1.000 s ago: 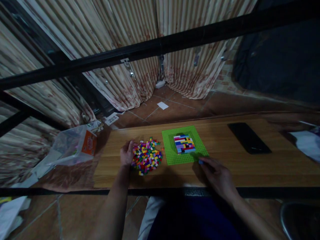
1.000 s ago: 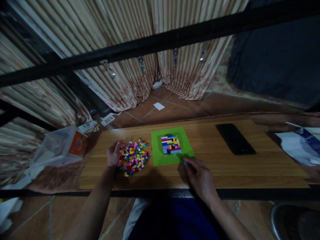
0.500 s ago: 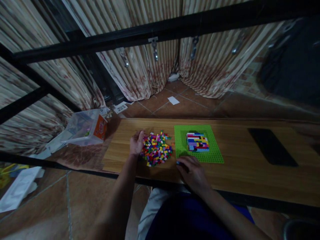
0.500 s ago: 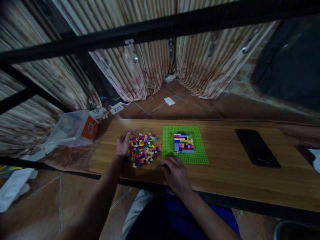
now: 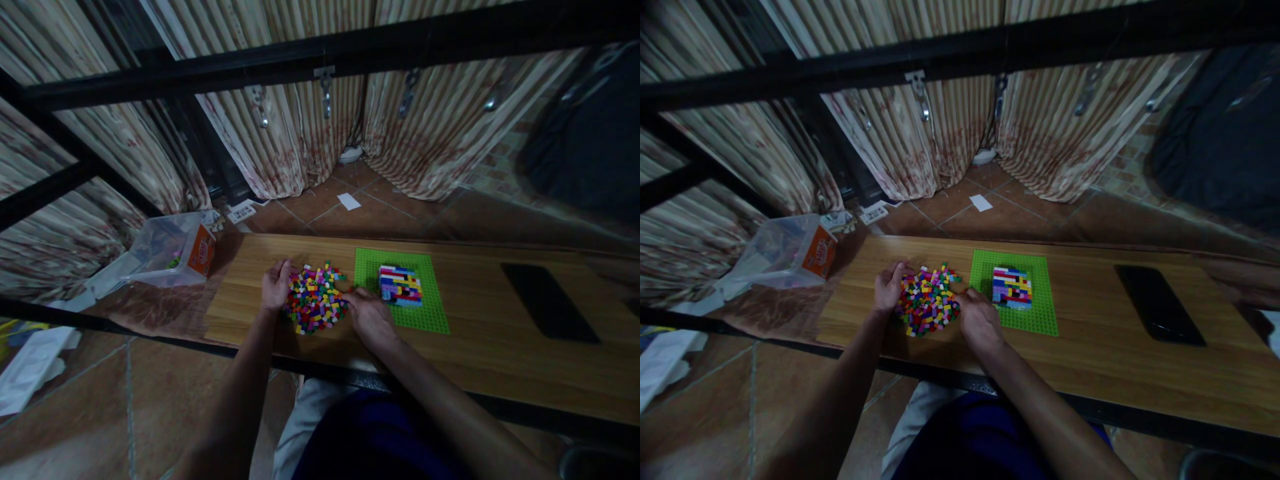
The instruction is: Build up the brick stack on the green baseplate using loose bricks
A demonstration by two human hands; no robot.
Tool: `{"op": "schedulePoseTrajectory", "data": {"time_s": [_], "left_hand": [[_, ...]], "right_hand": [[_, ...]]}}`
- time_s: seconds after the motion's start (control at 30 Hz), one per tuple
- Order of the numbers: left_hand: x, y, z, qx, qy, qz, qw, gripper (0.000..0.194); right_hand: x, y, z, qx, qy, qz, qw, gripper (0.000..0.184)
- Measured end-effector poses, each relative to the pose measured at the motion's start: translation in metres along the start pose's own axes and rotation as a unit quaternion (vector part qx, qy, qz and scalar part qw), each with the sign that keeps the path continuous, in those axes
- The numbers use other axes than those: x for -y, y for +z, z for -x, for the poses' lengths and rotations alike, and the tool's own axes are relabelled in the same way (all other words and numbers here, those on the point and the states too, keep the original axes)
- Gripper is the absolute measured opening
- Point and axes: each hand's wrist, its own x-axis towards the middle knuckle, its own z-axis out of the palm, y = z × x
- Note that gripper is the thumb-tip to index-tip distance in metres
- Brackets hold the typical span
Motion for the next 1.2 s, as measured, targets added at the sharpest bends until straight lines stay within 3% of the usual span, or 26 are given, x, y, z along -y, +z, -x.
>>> {"op": "schedulePoseTrajectory", "data": {"time_s": [0.5, 0.63, 0.73, 0.83, 0.93, 1.03, 1.1, 1.2], "left_hand": [[0.003, 0.002, -0.001, -0.004, -0.029, 0.011, 1.000, 0.033], [0.002, 0.002, -0.001, -0.004, -0.029, 0.000, 1.000, 0.032], [0.002, 0.002, -0.001, -0.007, -0.029, 0.002, 1.000, 0.033], [0.003, 0.002, -0.002, -0.005, -0.027, 0.002, 1.000, 0.033], [0.002, 0.002, -0.002, -0.003, -0.022, 0.001, 1.000, 0.033], [0.002, 0.002, -0.001, -0.005, -0.025, 0.003, 1.000, 0.033], [0.003, 0.002, -0.002, -0.006, -0.031, 0.003, 1.000, 0.034], [0.004, 0.002, -0.002, -0.007, -0.028, -0.007, 1.000, 0.032]], "right_hand": [[-0.010, 0.000, 0.004, -0.014, -0.044, -0.066, 0.997, 0.023], [-0.007, -0.001, 0.003, -0.010, -0.034, -0.070, 0.997, 0.022], [-0.005, -0.003, 0.009, -0.043, -0.010, -0.133, 0.990, 0.020], [-0.003, -0.008, 0.020, -0.086, 0.042, -0.277, 0.956, 0.017], [0.000, -0.014, 0.030, -0.093, 0.112, -0.441, 0.886, 0.019], [0.002, -0.019, 0.036, -0.101, 0.165, -0.531, 0.825, 0.025], [-0.001, -0.022, 0.041, -0.121, 0.178, -0.537, 0.815, 0.026], [-0.016, -0.028, 0.051, -0.167, 0.167, -0.474, 0.848, 0.025]]}}
